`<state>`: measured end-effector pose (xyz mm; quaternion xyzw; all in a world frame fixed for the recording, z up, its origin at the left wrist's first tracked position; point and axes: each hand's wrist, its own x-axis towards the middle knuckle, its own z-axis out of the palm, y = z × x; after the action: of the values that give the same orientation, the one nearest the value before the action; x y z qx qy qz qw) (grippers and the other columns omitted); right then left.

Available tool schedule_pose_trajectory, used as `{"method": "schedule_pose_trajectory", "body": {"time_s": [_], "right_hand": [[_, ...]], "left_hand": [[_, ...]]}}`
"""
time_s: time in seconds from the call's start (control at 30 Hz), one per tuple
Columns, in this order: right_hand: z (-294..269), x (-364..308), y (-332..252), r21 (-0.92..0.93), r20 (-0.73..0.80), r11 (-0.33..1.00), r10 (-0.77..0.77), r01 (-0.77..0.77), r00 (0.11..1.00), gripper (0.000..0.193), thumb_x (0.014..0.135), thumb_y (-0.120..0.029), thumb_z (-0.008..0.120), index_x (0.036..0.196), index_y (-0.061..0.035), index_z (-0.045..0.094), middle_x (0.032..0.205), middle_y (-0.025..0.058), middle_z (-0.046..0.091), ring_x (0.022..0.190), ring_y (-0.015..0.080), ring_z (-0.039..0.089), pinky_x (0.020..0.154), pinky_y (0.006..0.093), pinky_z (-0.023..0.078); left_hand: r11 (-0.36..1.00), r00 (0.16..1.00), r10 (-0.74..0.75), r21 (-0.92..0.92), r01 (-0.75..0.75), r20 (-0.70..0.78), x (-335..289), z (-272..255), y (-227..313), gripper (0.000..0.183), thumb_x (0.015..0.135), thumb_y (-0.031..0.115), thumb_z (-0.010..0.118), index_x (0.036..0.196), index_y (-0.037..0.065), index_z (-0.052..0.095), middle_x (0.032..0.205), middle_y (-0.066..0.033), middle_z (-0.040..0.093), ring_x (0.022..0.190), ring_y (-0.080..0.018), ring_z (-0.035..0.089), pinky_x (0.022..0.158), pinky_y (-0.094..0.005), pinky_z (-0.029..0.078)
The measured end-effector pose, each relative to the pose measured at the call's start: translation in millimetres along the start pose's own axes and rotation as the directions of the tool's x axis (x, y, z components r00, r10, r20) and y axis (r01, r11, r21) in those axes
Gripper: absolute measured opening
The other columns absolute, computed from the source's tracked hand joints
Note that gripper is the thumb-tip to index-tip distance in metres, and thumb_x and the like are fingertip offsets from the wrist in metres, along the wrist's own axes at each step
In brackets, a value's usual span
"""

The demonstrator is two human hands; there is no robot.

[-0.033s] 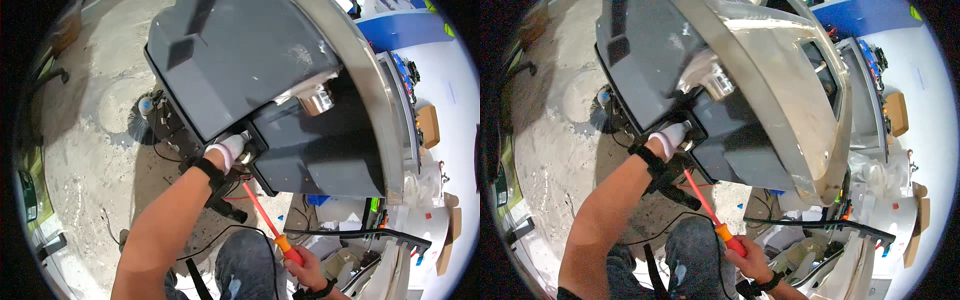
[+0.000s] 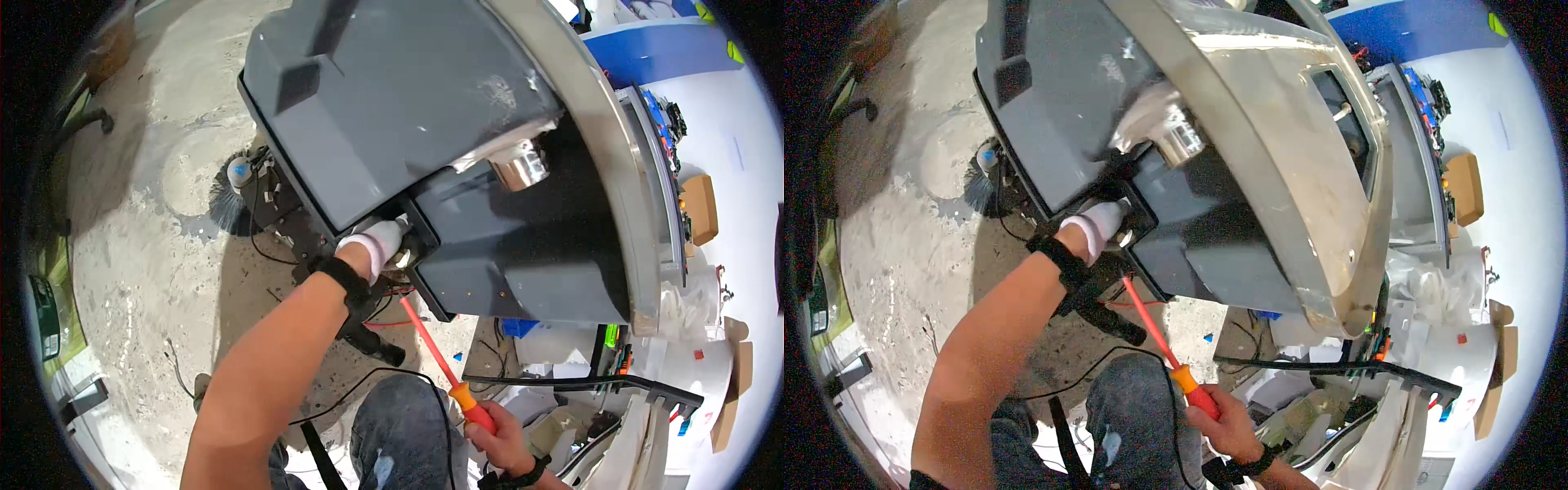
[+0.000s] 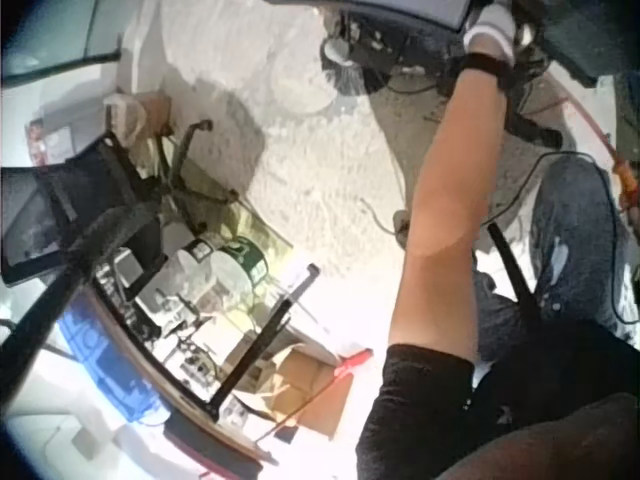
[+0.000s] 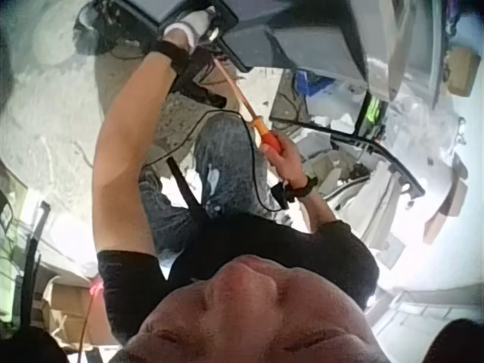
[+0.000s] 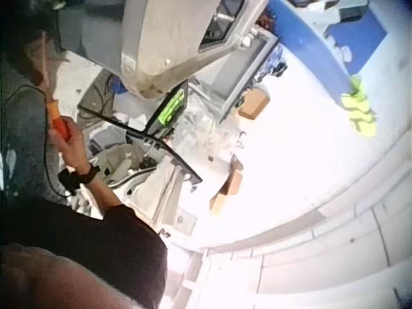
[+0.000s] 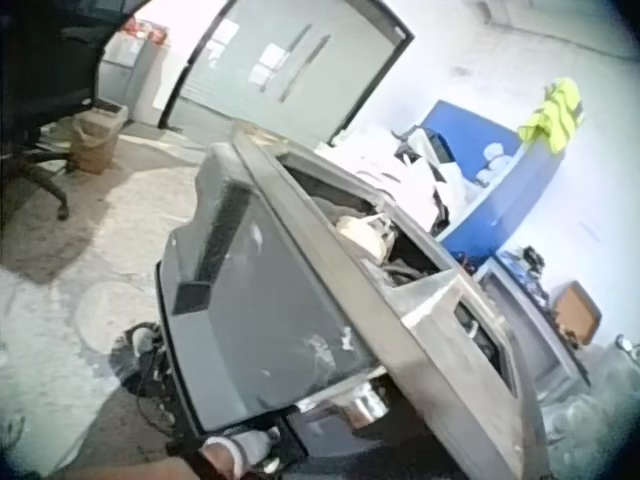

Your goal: The person is using a screwdriver to remove a screw and inspect the internal components of an industrial cleaning machine.

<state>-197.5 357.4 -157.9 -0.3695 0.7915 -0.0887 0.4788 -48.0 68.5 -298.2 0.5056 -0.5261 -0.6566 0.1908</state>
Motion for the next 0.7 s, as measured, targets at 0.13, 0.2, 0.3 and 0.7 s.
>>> {"method": "schedule_pose_trajectory", "body": {"time_s": [0.13,0.2,0.3,0.7], "right_hand": [[-0.6,2.1,-0.6,0.065,-0.041,0.998,-0.015,0.017,0.999,0.042,0.082,-0.028,0.064,0.11,0.001,0.052,0.074,0.0023,0.056,0.06,0.0093,0.051,0.055,0.0236,0.043],[0.0,2.9,0.0,0.069,-0.033,0.998,0.002,0.001,0.999,0.042,0.082,-0.029,0.064,0.109,0.0009,0.052,0.073,0.0022,0.056,0.059,0.0083,0.051,0.054,0.0233,0.043],[0.6,4.7,1.5,0.073,-0.016,0.997,0.019,-0.018,1.0,0.042,0.082,-0.028,0.065,0.109,0.0013,0.052,0.072,0.002,0.055,0.058,0.0077,0.051,0.053,0.0227,0.042],[-2.3,7.6,1.6,0.123,-0.027,0.992,-0.016,0.02,1.0,0.042,0.081,-0.024,0.065,0.11,0.0028,0.05,0.076,0.0025,0.057,0.057,0.0073,0.05,0.051,0.0215,0.042]], "left_hand": [[0.995,0.987,-0.038,-0.089,0.053,0.156,-7.2,-7.7,11.8,0.024,0.082,0.005,0.045,0.098,-0.005,0.059,0.095,-0.0193,0.063,0.087,-0.0296,0.062,0.076,-0.0358,0.051],[0.805,0.963,0.202,0.53,-0.267,0.179,-1.6,-8.8,10.1,0.026,0.083,0.006,0.042,0.099,-0.005,0.059,0.095,-0.0197,0.062,0.087,-0.0293,0.062,0.077,-0.0375,0.05],[0.665,0.963,0.175,0.697,-0.269,0.204,-1.9,-0.6,15.8,0.024,0.076,0.01,0.055,0.096,-0.001,0.064,0.103,-0.0199,0.062,0.095,-0.0322,0.061,0.078,-0.0377,0.05],[0.63,0.945,0.307,0.72,-0.291,0.113,5.7,18.1,0.2,0.022,0.079,0.015,0.053,0.09,0.003,0.068,0.092,-0.0187,0.065,0.086,-0.0337,0.064,0.074,-0.0407,0.051]]}}
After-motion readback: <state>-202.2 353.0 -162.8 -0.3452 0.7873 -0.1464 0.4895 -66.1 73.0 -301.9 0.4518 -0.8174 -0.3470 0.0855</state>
